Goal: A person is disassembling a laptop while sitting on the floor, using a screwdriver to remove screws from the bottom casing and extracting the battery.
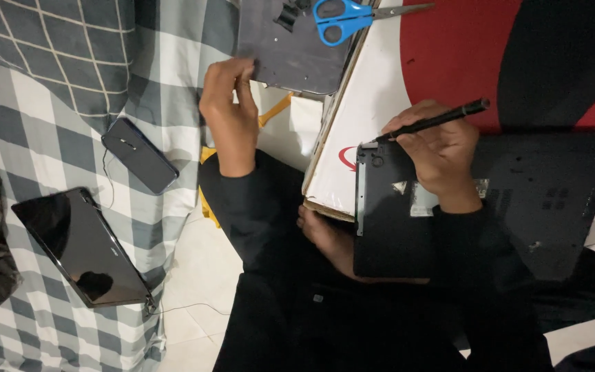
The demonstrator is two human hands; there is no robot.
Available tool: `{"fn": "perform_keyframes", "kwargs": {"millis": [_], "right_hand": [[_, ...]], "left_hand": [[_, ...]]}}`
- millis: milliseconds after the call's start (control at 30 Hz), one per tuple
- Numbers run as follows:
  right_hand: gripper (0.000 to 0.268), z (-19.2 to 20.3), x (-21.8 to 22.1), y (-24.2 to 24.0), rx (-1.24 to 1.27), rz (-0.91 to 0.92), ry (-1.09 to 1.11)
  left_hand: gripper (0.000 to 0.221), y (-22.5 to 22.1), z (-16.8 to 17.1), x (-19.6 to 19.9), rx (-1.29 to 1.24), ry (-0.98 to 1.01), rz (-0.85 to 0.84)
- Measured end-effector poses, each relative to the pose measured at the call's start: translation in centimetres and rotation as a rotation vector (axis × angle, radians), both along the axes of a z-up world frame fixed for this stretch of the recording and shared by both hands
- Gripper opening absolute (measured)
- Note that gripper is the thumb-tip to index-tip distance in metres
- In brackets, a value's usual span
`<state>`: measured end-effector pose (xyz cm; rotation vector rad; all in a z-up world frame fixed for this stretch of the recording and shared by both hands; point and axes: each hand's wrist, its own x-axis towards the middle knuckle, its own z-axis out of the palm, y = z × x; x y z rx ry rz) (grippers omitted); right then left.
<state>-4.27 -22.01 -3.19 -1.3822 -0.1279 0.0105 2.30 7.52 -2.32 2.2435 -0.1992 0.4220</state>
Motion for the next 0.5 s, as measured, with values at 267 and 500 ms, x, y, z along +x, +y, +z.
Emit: {"fn": "perform_keyframes", "kwargs": {"millis": [267,500], "right_hand": [[0.015,0.1,0.0,-0.1,0.020,0.024,0.029],[0.014,0.0,-0.2,0.0,0.031,0.007,0.045]], "left_hand": [[0.021,-0.6,-0.6,-0.3,0.325,0.002,0.132],[0.037,-0.2,-1.6,-0.8,0.381,0.034,0.193]]}}
